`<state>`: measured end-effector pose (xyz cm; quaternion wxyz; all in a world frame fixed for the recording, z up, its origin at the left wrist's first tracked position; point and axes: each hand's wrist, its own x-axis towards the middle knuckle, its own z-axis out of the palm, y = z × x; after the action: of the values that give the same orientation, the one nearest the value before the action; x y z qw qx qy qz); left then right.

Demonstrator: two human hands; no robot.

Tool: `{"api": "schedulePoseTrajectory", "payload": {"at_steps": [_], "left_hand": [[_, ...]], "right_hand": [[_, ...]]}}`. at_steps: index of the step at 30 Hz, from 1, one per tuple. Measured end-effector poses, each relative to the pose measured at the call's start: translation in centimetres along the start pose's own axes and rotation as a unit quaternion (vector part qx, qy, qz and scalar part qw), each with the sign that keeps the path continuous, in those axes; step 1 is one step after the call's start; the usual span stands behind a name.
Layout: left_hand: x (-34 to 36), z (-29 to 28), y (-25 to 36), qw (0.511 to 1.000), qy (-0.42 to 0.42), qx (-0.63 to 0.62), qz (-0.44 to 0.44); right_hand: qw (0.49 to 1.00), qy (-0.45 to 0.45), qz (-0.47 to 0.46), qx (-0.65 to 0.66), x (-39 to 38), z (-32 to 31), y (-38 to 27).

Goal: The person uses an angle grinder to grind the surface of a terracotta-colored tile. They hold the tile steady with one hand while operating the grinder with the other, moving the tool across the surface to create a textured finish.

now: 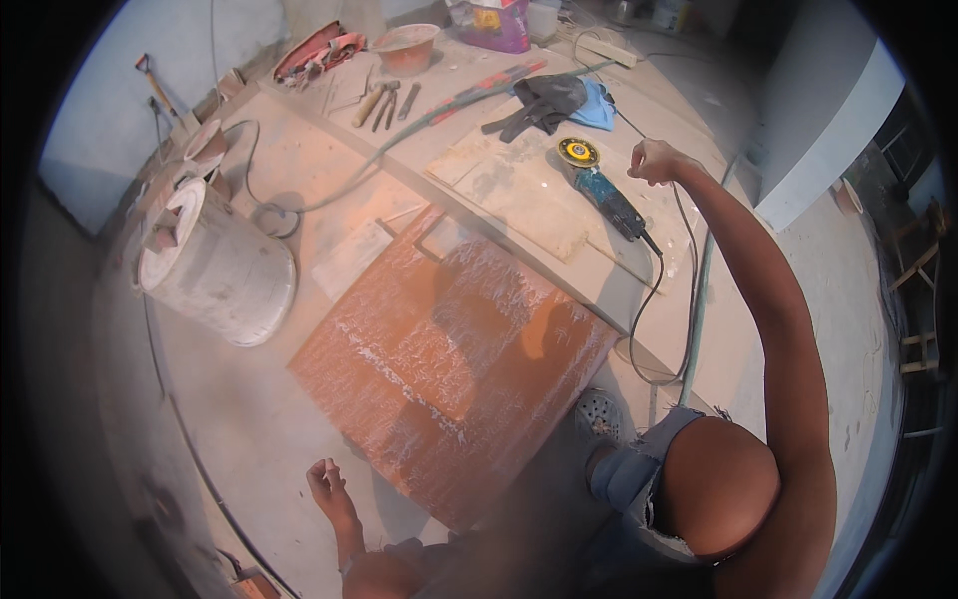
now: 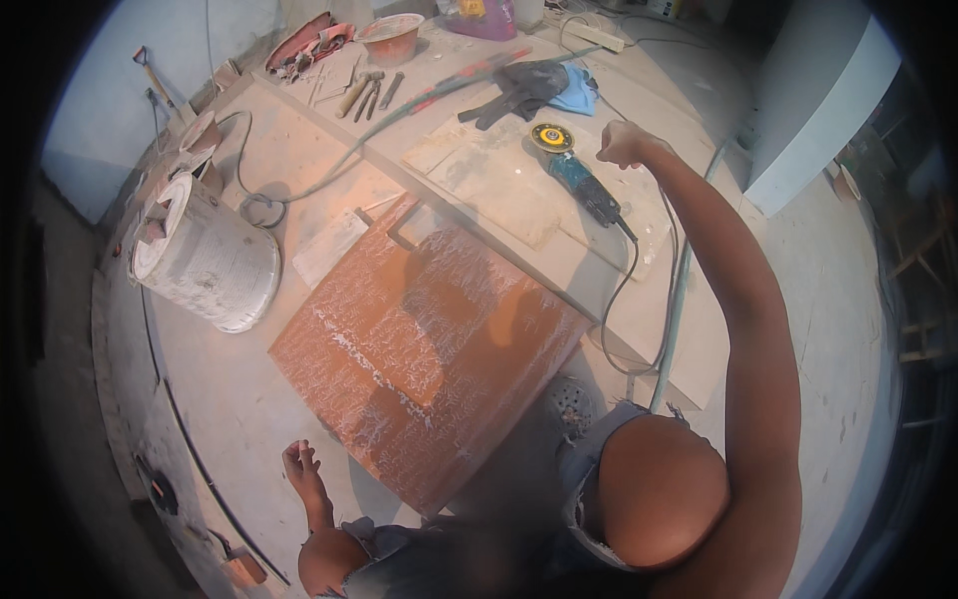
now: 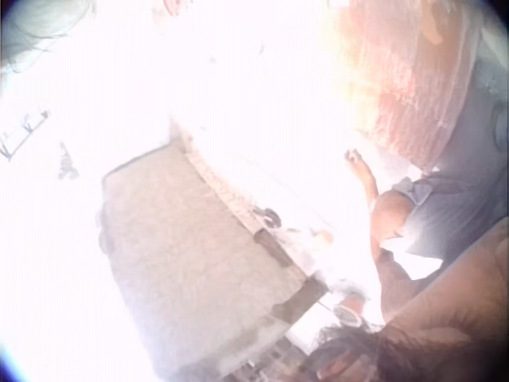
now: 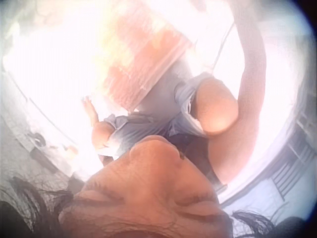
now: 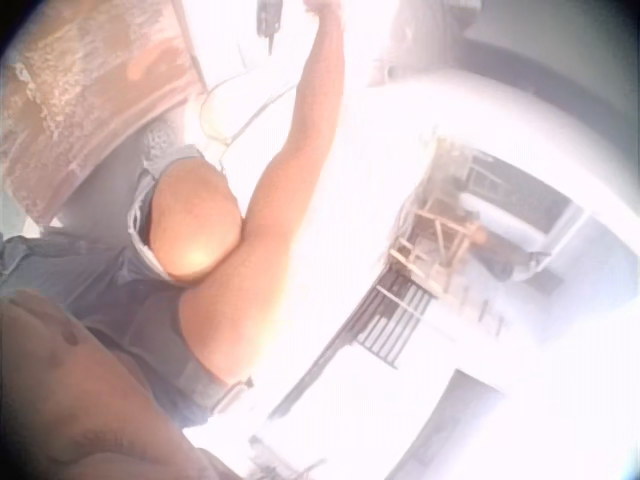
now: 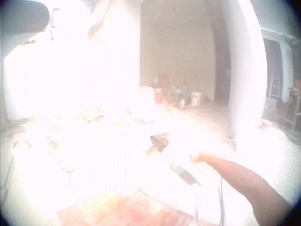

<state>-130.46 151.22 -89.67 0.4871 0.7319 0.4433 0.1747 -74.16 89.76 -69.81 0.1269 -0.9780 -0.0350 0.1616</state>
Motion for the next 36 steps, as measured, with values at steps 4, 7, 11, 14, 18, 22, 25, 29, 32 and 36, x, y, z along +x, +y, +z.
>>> {"api": "schedulePoseTrajectory", "payload": {"at_steps": [4,7,11,14,18,22,25,29,32,36], "left_hand": [[0.8,-1.4,7.4,0.961,-0.151,0.141,0.183],[-1.5,0.6,15.9,0.886,-0.32,0.245,0.231],[-3.8,7.4,19.9,0.76,-0.476,0.303,0.321],[-5.1,14.9,20.2,0.725,-0.537,0.302,0.309],[-8.5,25.1,21.9,0.763,-0.555,0.227,0.239],[-12.6,33.8,21.9,0.795,-0.599,-0.011,0.099],[-15.6,38.2,24.7,0.801,-0.564,-0.197,0.036],[-18.3,39.7,28.1,0.836,-0.488,-0.224,0.114],[-19.2,38.9,26.8,0.854,-0.453,-0.236,0.1],[-17.7,36.5,26.5,0.81,-0.526,-0.219,0.138]], "right_hand": [[0.995,-0.002,0.065,0.079,6.5,7.9,4.4],[0.974,-0.051,0.061,0.214,8.5,12.1,3.9],[0.975,-0.021,0.002,0.223,10.4,15.0,5.1],[0.964,0.0,-0.022,0.264,11.0,16.0,6.1],[0.924,-0.066,0.025,0.376,8.0,15.2,3.1],[0.881,-0.066,0.009,0.469,0.1,14.3,-0.8],[0.854,-0.06,-0.012,0.517,-5.1,14.4,-3.1],[0.87,0.0,-0.074,0.488,-12.4,12.7,-8.3],[0.861,0.02,-0.081,0.502,-16.7,11.7,-11.8],[0.88,0.07,-0.093,0.46,-19.8,11.0,-14.2]]}}
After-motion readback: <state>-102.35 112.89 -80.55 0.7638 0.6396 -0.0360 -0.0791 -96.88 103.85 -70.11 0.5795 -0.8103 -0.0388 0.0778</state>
